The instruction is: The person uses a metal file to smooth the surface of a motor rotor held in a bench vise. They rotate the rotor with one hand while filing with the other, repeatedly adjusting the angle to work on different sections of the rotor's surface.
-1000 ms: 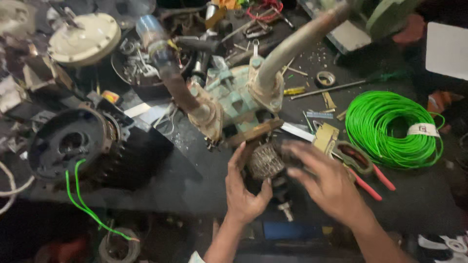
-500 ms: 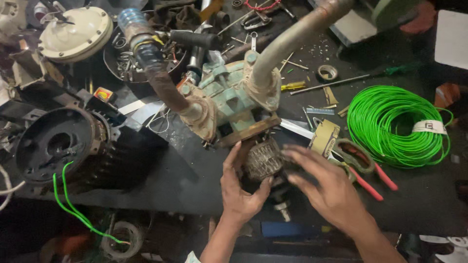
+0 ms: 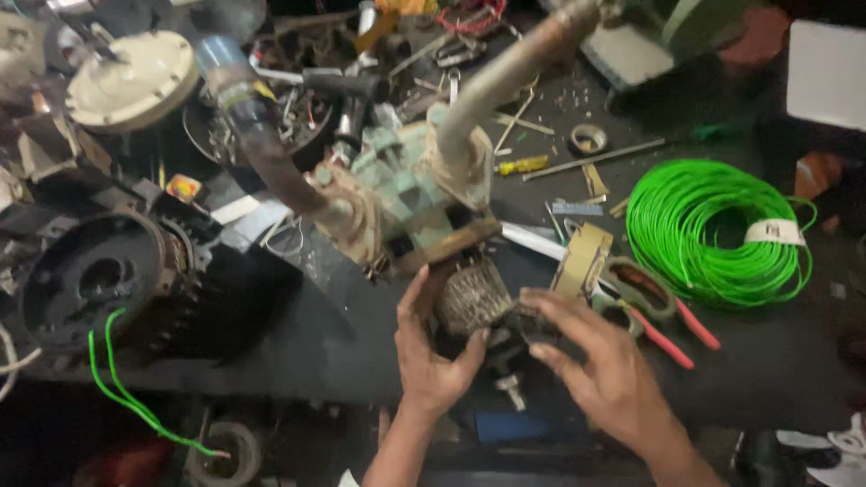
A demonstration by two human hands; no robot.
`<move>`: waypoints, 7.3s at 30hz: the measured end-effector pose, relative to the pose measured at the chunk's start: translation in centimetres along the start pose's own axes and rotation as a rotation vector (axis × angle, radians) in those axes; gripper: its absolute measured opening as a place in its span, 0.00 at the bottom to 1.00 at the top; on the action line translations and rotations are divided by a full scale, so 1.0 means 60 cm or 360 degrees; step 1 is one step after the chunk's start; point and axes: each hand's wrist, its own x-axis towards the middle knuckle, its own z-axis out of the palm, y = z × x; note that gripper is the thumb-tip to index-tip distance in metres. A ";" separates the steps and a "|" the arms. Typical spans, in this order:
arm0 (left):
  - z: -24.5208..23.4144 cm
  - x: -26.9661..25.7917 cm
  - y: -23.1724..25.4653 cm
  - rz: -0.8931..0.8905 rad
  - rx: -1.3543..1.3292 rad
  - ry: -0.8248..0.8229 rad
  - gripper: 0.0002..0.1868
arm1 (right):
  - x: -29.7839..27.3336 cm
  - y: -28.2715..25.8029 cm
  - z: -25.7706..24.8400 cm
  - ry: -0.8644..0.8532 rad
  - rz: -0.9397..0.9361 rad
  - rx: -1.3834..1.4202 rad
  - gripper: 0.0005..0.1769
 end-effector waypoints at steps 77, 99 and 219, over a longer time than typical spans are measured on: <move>-0.027 -0.004 -0.021 -0.0153 -0.0485 -0.0196 0.48 | 0.058 -0.039 0.007 0.0029 -0.0194 -0.0102 0.25; -0.033 -0.010 -0.021 -0.0289 -0.0555 -0.0222 0.48 | 0.058 -0.019 0.018 0.0152 -0.0316 -0.0074 0.26; -0.050 0.018 -0.005 -0.0126 -0.0259 -0.0162 0.48 | 0.049 -0.135 0.038 0.0017 -0.0184 -0.0600 0.29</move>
